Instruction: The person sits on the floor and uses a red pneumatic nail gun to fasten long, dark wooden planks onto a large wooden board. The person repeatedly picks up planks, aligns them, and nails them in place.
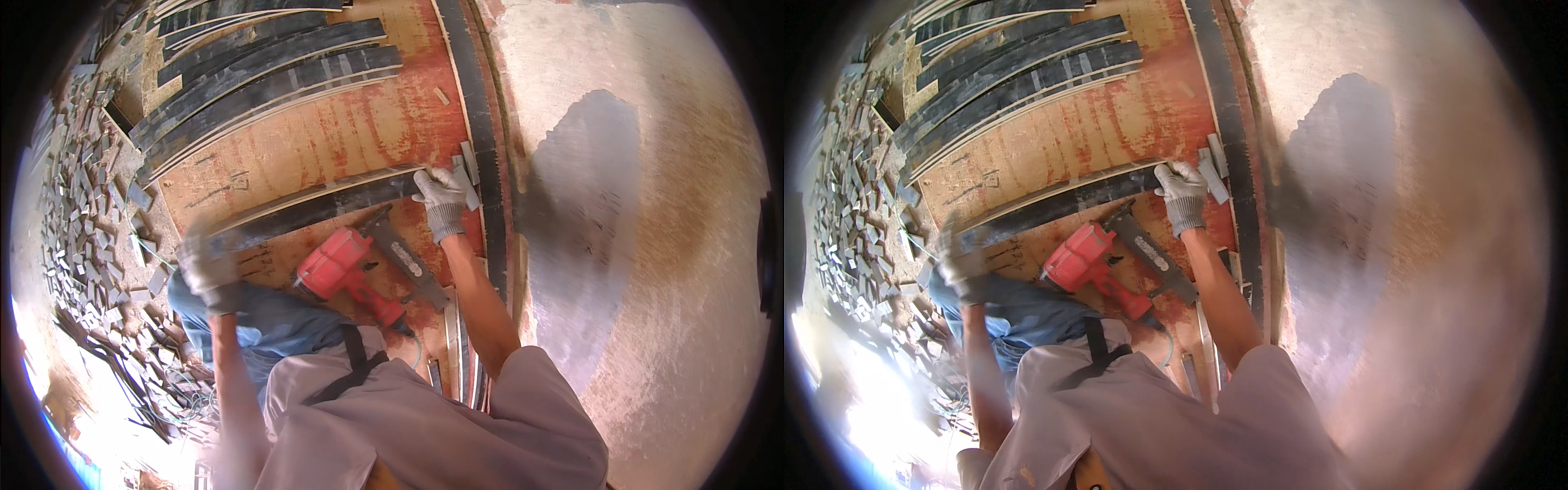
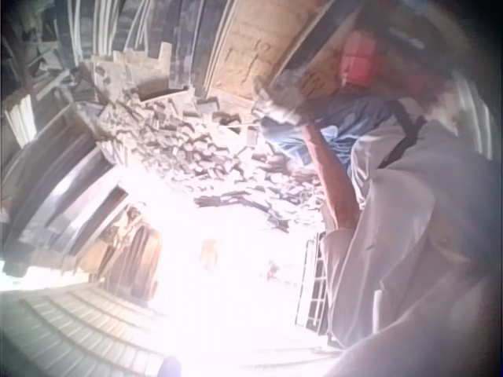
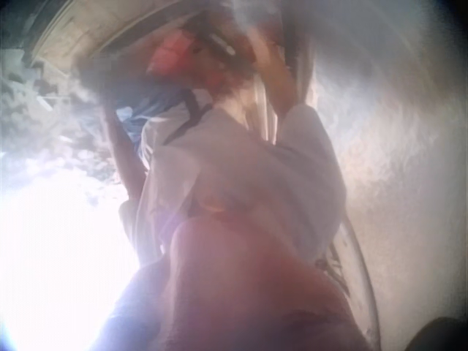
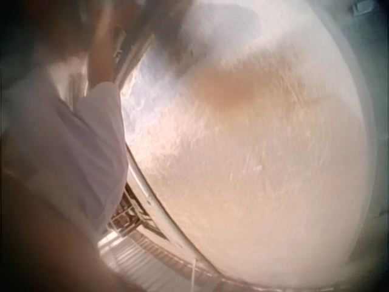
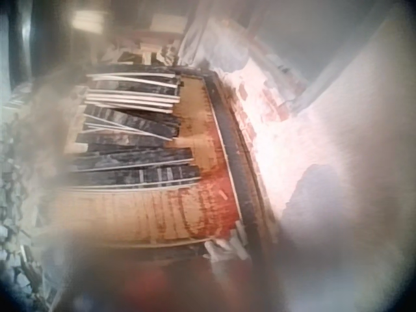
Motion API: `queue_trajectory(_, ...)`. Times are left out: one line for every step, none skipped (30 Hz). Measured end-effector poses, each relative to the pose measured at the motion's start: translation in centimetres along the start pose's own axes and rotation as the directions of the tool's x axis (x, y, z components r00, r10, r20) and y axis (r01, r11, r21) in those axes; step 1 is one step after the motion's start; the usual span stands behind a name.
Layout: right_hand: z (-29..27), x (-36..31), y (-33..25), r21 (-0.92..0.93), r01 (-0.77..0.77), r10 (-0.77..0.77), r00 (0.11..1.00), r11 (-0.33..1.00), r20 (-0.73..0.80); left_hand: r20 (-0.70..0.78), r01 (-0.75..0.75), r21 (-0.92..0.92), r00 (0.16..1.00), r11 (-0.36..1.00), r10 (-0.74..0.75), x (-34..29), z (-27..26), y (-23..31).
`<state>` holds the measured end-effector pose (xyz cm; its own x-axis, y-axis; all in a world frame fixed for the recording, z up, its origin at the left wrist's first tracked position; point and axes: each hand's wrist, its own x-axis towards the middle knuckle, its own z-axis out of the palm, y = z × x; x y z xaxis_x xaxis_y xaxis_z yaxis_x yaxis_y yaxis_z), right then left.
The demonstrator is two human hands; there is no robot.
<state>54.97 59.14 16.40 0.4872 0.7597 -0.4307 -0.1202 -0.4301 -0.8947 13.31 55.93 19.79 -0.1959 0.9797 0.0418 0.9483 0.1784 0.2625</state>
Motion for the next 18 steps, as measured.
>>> queue_trajectory(0.0, 0.1, 0.2, 0.021, -0.008, 0.007, 1.000, 1.000, 0.009, 0.147, -0.127, 0.064, 0.982, 0.990, 0.117, 0.1, 0.7, 1.9)
queue_trajectory(-0.2, 0.1, 0.2, 0.000, -0.011, 0.011, 1.000, 1.000, 0.001, 0.186, -0.255, -0.010, 0.950, 0.967, 0.252, 0.3, 0.9, 4.7)
queue_trajectory(0.0, 0.1, 0.0, -0.020, -0.012, 0.012, 1.000, 1.000, 0.000, 0.220, -0.367, -0.090, 0.899, 0.926, 0.377, 0.5, 0.9, 7.3)
queue_trajectory(0.1, 0.2, -0.3, -0.040, -0.010, 0.010, 1.000, 0.999, -0.008, 0.105, -0.470, -0.270, 0.853, 0.840, 0.511, 1.1, 0.3, 10.0)
queue_trajectory(0.4, 0.1, -0.6, -0.017, -0.012, 0.012, 1.000, 1.000, -0.008, 0.146, -0.434, -0.277, 0.863, 0.857, 0.484, 1.3, 0.9, 10.9)
queue_trajectory(0.4, 0.1, -0.7, -0.035, -0.019, 0.018, 1.000, 0.999, -0.015, 0.185, -0.400, -0.287, 0.868, 0.870, 0.461, 1.4, 1.8, 11.7)
queue_trajectory(0.5, 0.1, -0.8, -0.053, -0.026, 0.025, 0.999, 0.998, -0.021, 0.225, -0.366, -0.296, 0.871, 0.883, 0.436, 1.6, 2.4, 12.0)
queue_trajectory(0.6, 0.1, -0.8, -0.070, -0.033, 0.031, 0.999, 0.997, -0.027, 0.233, -0.352, -0.310, 0.872, 0.883, 0.430, 1.8, 2.6, 11.9)
queue_trajectory(0.5, 0.0, -0.9, -0.074, -0.038, 0.035, 0.999, 0.997, -0.034, 0.246, -0.340, -0.327, 0.870, 0.882, 0.427, 1.9, 2.7, 11.9)
queue_trajectory(0.5, 0.0, -0.9, -0.079, -0.042, 0.039, 0.998, 0.996, -0.041, 0.258, -0.327, -0.343, 0.869, 0.881, 0.423, 2.0, 2.8, 11.9)
queue_trajectory(0.5, 0.0, -1.0, -0.083, -0.047, 0.043, 0.998, 0.995, -0.047, 0.258, -0.326, -0.340, 0.870, 0.882, 0.420, 1.9, 3.0, 12.0)
queue_trajectory(0.5, 0.1, -0.9, -0.083, -0.048, 0.044, 0.998, 0.995, -0.050, 0.257, -0.325, -0.337, 0.871, 0.884, 0.419, 1.9, 3.1, 12.0)
queue_trajectory(0.4, 0.2, -0.8, -0.084, -0.049, 0.044, 0.998, 0.995, -0.054, 0.257, -0.324, -0.335, 0.872, 0.885, 0.417, 1.9, 3.3, 12.1)
queue_trajectory(0.3, 0.3, -0.8, -0.086, -0.050, 0.045, 0.997, 0.995, -0.057, 0.258, -0.322, -0.345, 0.871, 0.882, 0.418, 2.0, 3.3, 12.1)
queue_trajectory(0.5, 0.3, -0.8, -0.090, -0.043, 0.038, 0.998, 0.995, -0.054, 0.258, -0.317, -0.352, 0.872, 0.881, 0.417, 2.0, 3.2, 12.1)
queue_trajectory(0.6, 0.2, -0.9, -0.094, -0.036, 0.031, 0.998, 0.995, -0.052, 0.258, -0.312, -0.360, 0.872, 0.879, 0.416, 2.0, 3.1, 12.1)
queue_trajectory(0.7, 0.2, -1.0, -0.098, -0.029, 0.024, 0.999, 0.995, -0.049, 0.281, -0.299, -0.342, 0.872, 0.891, 0.400, 2.1, 2.9, 12.3)
queue_trajectory(0.8, 0.2, -1.2, -0.099, -0.027, 0.022, 0.999, 0.995, -0.048, 0.305, -0.286, -0.326, 0.871, 0.901, 0.386, 2.3, 2.8, 12.5)
